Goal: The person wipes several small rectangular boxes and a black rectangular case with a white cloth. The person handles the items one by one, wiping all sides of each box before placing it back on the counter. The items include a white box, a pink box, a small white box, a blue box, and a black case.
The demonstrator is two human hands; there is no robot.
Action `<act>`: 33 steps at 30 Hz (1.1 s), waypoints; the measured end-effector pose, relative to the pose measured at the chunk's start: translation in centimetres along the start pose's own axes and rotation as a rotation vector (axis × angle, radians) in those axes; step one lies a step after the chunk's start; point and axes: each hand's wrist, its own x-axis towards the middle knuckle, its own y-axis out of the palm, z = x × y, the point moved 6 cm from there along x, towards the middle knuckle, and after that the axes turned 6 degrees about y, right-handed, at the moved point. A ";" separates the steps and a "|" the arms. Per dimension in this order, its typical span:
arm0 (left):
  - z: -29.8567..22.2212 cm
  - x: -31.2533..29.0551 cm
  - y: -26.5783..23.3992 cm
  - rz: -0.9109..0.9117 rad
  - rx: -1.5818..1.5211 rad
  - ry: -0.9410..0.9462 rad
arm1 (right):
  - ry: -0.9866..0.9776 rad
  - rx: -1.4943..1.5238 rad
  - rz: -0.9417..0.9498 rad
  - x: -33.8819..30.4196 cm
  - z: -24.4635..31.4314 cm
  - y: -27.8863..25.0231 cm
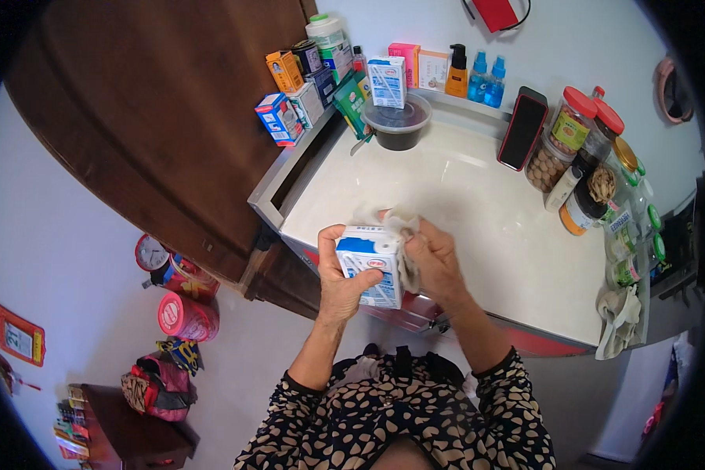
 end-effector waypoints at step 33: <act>2.0 -0.7 -1.3 -0.301 -0.215 -0.297 | -0.646 -0.976 -0.194 -2.3 3.3 5.9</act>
